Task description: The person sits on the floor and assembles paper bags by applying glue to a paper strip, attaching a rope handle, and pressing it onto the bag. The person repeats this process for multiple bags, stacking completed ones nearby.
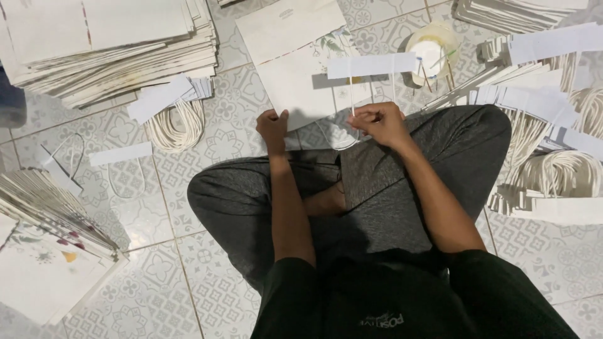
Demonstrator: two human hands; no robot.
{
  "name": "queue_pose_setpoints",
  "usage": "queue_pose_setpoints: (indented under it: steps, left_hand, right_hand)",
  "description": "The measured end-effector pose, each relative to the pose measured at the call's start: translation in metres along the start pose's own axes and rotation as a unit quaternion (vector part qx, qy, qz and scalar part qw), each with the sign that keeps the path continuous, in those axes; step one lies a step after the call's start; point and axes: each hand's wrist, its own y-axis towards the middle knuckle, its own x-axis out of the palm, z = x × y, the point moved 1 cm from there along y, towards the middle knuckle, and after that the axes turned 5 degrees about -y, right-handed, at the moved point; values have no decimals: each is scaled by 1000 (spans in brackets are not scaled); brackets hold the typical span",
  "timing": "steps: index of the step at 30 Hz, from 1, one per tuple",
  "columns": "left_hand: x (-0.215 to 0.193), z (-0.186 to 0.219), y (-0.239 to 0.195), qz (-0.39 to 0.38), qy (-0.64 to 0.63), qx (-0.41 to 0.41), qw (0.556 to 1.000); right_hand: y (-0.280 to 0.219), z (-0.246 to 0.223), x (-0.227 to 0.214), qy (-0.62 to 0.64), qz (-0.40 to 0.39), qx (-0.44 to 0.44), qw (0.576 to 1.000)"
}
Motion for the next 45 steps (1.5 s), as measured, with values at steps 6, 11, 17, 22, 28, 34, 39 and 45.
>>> queue_pose_setpoints:
  steps: [6,11,17,22,28,34,39,45]
  left_hand:
    - [-8,29,-2,36,-50,0,998]
    - [-78,149,-34,91,-116,67,987]
    - [-100,251,-67,137,-49,265,953]
    - [-45,234,-59,171,71,458,869]
    - [4,249,-84,-164,-91,300,935]
    - [60,140,-44,131,-10,587,799]
    - [19,45,20,-275,365,310,834]
    - [-36,56,33,-344,410,333,776]
  right_hand:
    - [1,1,-15,14,7,-8,1000]
    - [-2,-4,-23,9,43,-11,999]
    - [1,14,-35,-1,64,-38,997]
    - [-1,5,-42,-14,86,-67,994]
    - [-7,-25,-56,13,155,8,988]
    - [-4,-9,-70,7,237,-5,971]
    - [-3,-11,-62,5,225,9,974]
    - [0,4,-49,-17,168,-2,986]
